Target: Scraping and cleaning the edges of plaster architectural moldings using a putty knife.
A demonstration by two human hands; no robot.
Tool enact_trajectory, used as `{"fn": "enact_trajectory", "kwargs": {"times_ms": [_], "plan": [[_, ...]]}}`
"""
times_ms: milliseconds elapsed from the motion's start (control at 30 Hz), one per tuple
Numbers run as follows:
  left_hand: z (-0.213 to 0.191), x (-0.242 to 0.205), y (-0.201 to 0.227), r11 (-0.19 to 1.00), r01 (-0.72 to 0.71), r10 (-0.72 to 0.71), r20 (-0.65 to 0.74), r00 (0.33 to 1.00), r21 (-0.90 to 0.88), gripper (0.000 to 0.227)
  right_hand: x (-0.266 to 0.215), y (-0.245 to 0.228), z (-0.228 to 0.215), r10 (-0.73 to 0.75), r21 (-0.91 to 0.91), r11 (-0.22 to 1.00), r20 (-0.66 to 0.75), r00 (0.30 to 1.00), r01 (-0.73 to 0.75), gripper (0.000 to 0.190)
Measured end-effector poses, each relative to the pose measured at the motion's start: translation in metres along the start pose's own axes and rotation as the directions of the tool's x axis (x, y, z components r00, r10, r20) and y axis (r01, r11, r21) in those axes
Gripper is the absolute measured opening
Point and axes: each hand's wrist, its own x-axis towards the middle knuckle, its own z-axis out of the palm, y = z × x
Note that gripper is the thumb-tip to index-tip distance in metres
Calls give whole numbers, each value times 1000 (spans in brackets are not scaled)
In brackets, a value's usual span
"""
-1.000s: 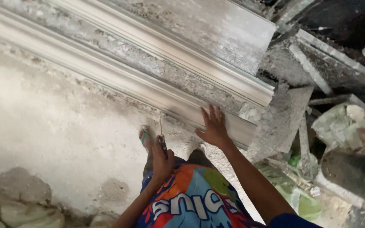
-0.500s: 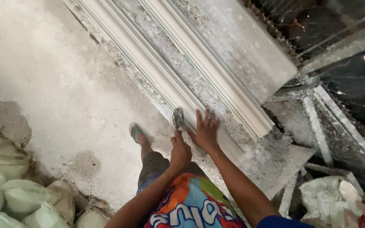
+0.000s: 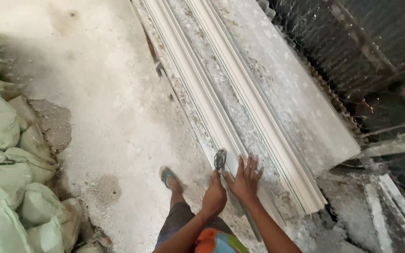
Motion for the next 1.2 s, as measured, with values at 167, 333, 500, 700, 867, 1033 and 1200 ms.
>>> {"fn": "enact_trajectory", "kwargs": {"times_ms": [167,333,500,700,867,1033,1200], "plan": [[-37,52,24,993,75,-74,-20,997,92,64,55,-21,-1,1,88,996,173,985,-17,100],[-66,93,10,999,-14,10,-153,988,-29,57,94,-42,1,6,71,997,178,984,-19,99],[-82,53,57,973,158,-147,74,986,-171,40,102,-45,16,44,39,998,201,979,-53,103],[-53,72,11,1000,19,-19,63,998,-4,63,99,-44,14,35,59,997,186,982,-47,98],[-122,156,36,977,209,-209,-8,978,-32,47,98,-43,21,25,0,1000,81,996,-25,91],[-120,176,0,974,225,-225,15,974,13,63,90,-50,12,28,6,1000,10,1000,-28,91],[-78,148,-18,993,104,-98,-93,991,64,62,94,-52,-1,68,33,997,72,995,-71,90]]}}
